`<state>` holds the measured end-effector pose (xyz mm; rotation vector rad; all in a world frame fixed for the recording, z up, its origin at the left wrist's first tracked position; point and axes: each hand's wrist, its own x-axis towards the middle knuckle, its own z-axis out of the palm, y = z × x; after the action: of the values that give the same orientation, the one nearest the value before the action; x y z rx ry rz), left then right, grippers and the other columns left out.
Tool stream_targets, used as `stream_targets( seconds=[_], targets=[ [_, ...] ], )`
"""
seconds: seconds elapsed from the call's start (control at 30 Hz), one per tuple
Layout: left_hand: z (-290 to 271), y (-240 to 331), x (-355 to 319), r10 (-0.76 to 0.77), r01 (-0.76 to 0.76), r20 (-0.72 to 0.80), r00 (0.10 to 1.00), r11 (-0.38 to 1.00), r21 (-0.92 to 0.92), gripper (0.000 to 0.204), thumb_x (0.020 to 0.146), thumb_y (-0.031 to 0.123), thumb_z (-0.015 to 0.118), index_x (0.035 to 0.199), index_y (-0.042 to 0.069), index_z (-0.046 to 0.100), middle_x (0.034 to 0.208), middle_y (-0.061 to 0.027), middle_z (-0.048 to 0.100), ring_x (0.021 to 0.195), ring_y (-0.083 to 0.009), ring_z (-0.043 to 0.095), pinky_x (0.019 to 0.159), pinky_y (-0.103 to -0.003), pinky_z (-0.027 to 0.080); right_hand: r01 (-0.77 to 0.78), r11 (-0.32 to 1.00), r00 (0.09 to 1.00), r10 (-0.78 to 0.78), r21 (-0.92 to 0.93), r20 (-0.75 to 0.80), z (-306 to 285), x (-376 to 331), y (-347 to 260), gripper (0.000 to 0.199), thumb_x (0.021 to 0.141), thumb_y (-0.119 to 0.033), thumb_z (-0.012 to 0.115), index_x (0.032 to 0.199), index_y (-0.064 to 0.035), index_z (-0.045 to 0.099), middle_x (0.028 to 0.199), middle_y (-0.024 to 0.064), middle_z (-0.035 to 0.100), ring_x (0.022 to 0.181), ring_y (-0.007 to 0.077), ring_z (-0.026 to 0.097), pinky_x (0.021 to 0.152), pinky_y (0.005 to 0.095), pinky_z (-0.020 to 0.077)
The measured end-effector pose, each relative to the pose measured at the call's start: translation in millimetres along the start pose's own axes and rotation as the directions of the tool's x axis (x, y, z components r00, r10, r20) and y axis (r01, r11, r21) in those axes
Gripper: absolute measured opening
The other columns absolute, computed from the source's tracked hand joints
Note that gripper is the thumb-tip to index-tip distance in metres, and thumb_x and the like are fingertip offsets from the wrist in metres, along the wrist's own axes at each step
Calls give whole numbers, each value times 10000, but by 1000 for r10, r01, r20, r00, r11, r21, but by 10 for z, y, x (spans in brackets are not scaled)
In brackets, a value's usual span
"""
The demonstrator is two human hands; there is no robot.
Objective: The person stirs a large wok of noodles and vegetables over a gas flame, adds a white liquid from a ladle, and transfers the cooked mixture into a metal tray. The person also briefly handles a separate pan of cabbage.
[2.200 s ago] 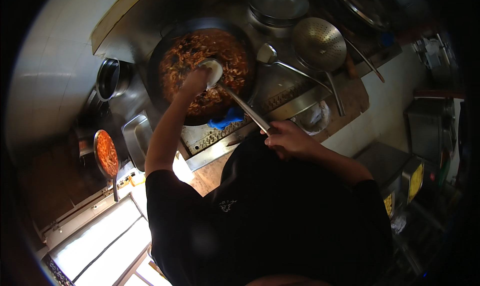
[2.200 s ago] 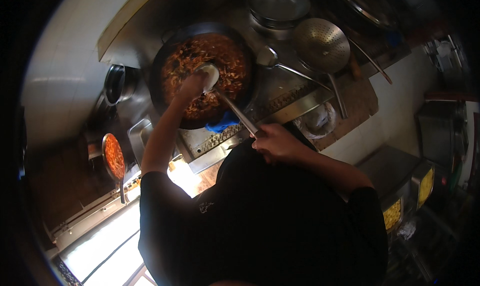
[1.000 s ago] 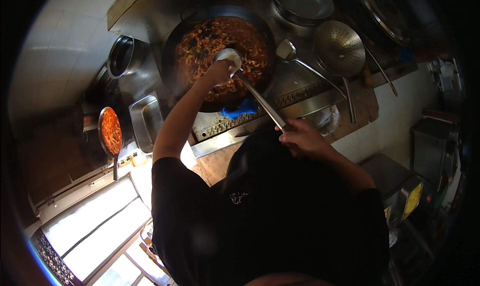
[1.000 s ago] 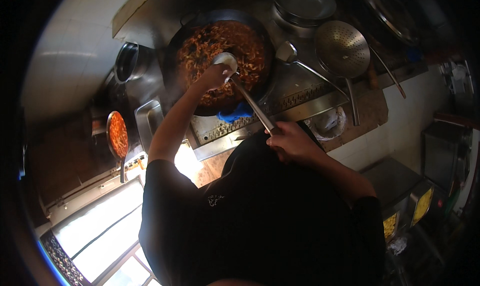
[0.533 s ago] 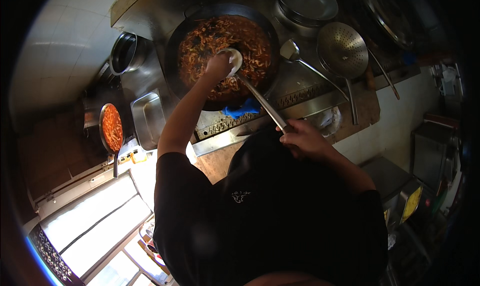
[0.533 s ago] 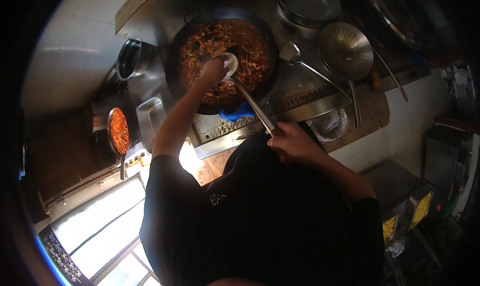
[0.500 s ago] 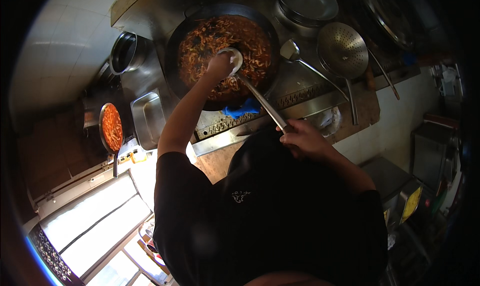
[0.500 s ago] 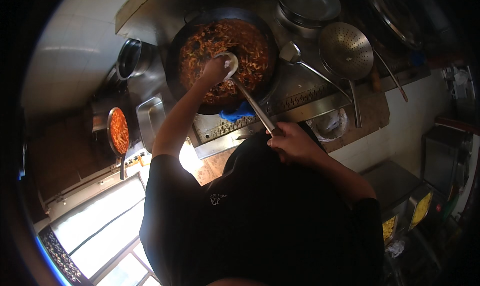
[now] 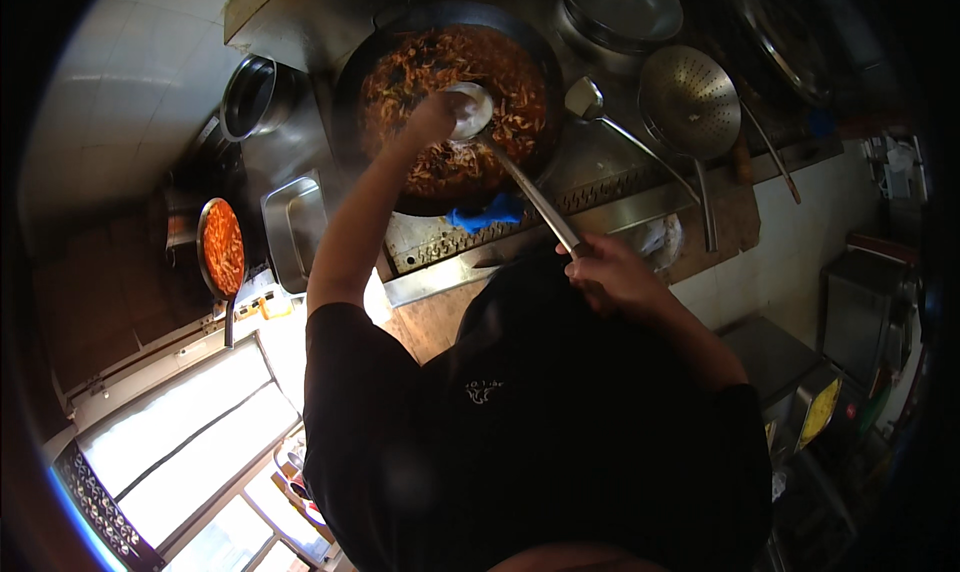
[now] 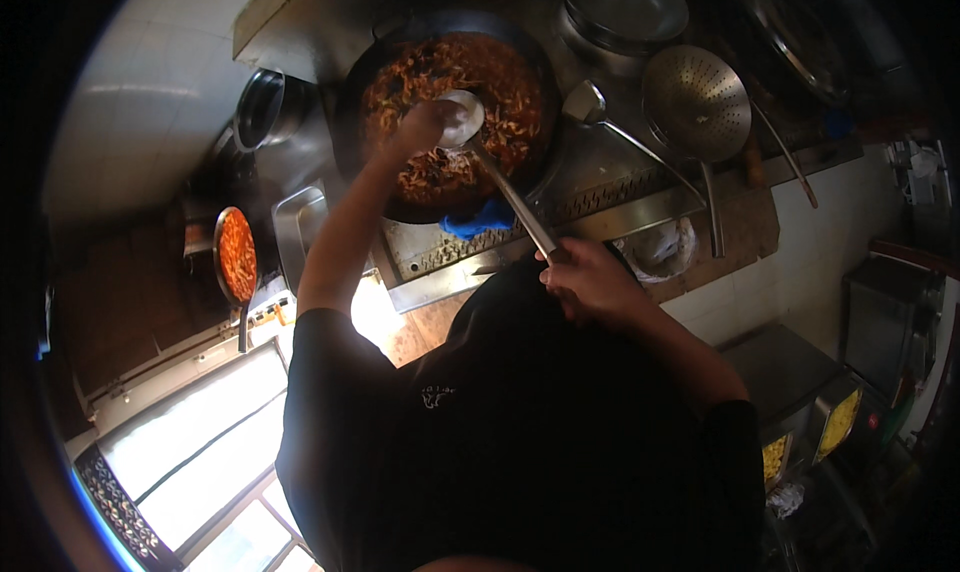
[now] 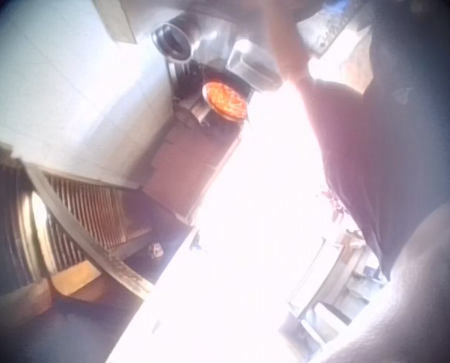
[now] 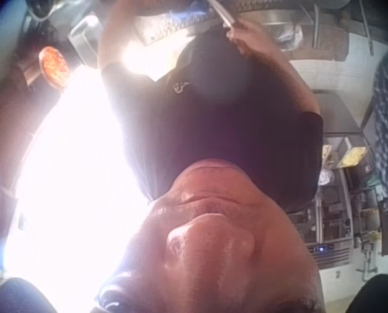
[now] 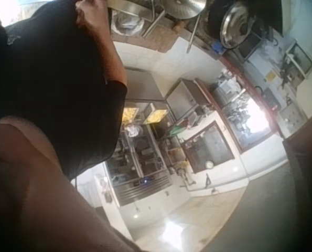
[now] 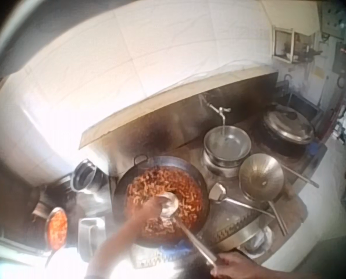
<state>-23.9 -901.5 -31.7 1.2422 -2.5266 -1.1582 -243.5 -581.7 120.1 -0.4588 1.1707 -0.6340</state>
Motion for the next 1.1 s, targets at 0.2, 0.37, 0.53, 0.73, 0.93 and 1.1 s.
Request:
stream_targets(
  seconds=[0.2, 0.37, 0.53, 0.73, 0.93, 1.1],
  targets=[
    [-284, 124, -23, 33, 75, 115, 993, 575, -814, 450, 984, 134, 470, 1373, -81, 395, 1334, -200, 537, 1182, -262, 575, 1005, -339, 468, 25, 1000, 1000, -25, -9, -1, 7, -5, -2, 341, 848, -153, 612, 1140, 6, 534, 742, 30, 549, 491, 113, 514, 452, 261, 414],
    [-379, 272, -39, -45, 215, 216, 975, 423, -880, 513, 1023, 285, 363, 1396, -67, 374, 1384, -197, 492, 1307, -290, 466, 1134, -398, 338, 4, 1000, 1000, -4, -19, 26, -1, -30, -24, 354, 877, -147, 593, 1197, -12, 521, 779, 12, 555, 511, 80, 496, 438, 234, 381],
    [-278, 236, -59, -41, 99, 91, 995, 513, -853, 508, 1024, 285, 351, 1408, -47, 370, 1420, -195, 452, 1325, -296, 440, 1156, -399, 299, -5, 1000, 1000, 5, -18, 27, 7, -38, -33, 361, 875, -148, 588, 1202, -12, 519, 781, 14, 557, 505, 81, 499, 430, 235, 377],
    [-328, 375, -179, -21, 45, 40, 999, 561, -827, 497, 938, -31, 509, 1410, -41, 351, 1388, -214, 465, 1273, -300, 494, 1094, -377, 412, -6, 998, 1000, 7, -68, 9, 20, -64, -65, 361, 874, -150, 585, 1202, -10, 524, 776, 15, 559, 508, 80, 507, 444, 224, 393],
    [-377, 296, -239, 64, -22, 7, 998, 448, -894, 547, 897, -59, 585, 1398, -43, 367, 1302, -200, 544, 1193, -282, 558, 1043, -373, 469, 24, 998, 999, -22, -63, 32, -1, -42, -3, 353, 878, -144, 585, 1198, -7, 527, 777, 19, 558, 529, 83, 516, 463, 222, 413],
    [-379, 217, -240, 68, -61, -30, 997, 522, -851, 434, 895, -5, 622, 1298, -48, 468, 1163, -166, 619, 1086, -257, 616, 960, -365, 520, 23, 996, 999, -20, -83, 40, 1, -44, -18, 340, 883, -134, 581, 1193, -4, 530, 778, 20, 554, 543, 83, 517, 470, 227, 422]
  ],
)
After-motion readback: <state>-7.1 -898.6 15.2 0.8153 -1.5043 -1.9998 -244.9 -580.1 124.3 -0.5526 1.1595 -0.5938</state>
